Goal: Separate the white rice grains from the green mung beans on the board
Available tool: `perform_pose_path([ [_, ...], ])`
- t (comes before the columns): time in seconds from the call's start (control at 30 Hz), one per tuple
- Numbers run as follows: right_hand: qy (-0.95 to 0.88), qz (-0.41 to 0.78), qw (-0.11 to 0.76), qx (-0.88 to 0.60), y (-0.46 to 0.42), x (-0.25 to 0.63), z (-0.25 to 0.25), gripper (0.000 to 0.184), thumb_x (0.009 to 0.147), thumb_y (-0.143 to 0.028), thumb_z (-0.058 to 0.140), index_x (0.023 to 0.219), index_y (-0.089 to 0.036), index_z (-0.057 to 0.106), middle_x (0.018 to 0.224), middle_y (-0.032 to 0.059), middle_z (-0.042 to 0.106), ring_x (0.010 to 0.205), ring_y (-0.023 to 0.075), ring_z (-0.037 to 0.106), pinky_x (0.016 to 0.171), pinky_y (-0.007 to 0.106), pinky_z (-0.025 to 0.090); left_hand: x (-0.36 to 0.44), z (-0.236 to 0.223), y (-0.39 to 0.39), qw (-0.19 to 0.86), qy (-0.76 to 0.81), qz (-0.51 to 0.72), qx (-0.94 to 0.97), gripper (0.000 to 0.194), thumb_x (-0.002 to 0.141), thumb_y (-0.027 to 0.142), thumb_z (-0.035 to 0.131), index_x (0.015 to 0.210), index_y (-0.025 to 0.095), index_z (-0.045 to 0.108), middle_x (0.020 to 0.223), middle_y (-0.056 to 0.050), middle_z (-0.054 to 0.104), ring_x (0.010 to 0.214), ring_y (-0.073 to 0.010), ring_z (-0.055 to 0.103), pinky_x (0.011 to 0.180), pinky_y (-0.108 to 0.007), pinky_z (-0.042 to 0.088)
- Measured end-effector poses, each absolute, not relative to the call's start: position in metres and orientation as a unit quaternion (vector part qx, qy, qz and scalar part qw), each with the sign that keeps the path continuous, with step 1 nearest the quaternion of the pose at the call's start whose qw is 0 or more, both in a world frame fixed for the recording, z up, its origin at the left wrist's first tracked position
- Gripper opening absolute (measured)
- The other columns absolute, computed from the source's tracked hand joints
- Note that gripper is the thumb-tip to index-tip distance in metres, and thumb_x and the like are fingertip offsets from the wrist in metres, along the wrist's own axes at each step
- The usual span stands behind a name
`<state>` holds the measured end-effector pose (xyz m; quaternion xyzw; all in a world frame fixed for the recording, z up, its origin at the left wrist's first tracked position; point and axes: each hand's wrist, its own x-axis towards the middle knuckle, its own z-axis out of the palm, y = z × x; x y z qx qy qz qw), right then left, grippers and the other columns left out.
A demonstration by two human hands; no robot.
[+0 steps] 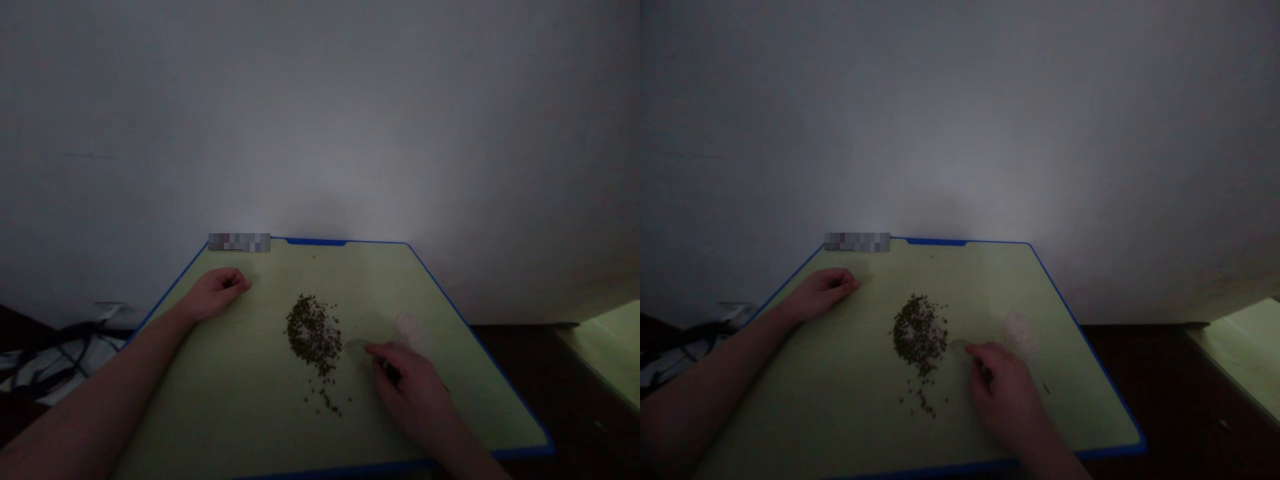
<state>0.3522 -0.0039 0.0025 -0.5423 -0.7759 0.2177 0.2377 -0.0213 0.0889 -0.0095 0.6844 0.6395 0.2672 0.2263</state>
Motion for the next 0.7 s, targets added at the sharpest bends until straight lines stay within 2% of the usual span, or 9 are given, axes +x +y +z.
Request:
perform_pose_path([
  [0.3, -0.759, 0.192, 0.241, -0.574, 0.007, 0.345, 0.003, 0.031, 0.08, -0.018, 0.045, 0.104, -0.019, 0.066, 0.09, 0.0065, 0.069, 0.074, 0.0177, 0.063, 0.07, 0.03, 0.049, -0.02, -0.008, 0.088, 0.226, 0.642, 0.267, 0.683, 0.032, 0.074, 0.048, 0.049, 0.062, 0.018, 0.052, 0.056, 0.004, 0.044, 0.055, -0.0114, 0.042, 0.052, -0.022, 0.034],
  [0.53, -0.722, 0.136, 0.222, -0.641, 0.013, 0.373, 0.005, 0.032, 0.08, -0.022, 0.045, 0.105, -0.014, 0.065, 0.087, 0.008, 0.069, 0.068, 0.0181, 0.062, 0.065, 0.031, 0.049, -0.019, -0.006, 0.087, 0.235, 0.636, 0.268, 0.685, 0.031, 0.074, 0.047, 0.049, 0.062, 0.017, 0.053, 0.056, 0.004, 0.044, 0.056, -0.0116, 0.043, 0.053, -0.022, 0.035],
  [0.7, -0.748, 0.153, 0.258, -0.592, 0.015, 0.365, 0.008, 0.031, 0.081, -0.02, 0.045, 0.104, -0.017, 0.065, 0.086, 0.0057, 0.068, 0.068, 0.0159, 0.061, 0.064, 0.028, 0.048, -0.017, -0.004, 0.086, 0.23, 0.642, 0.266, 0.681, 0.033, 0.074, 0.047, 0.048, 0.061, 0.017, 0.051, 0.055, 0.004, 0.042, 0.054, -0.0109, 0.041, 0.052, -0.022, 0.034],
])
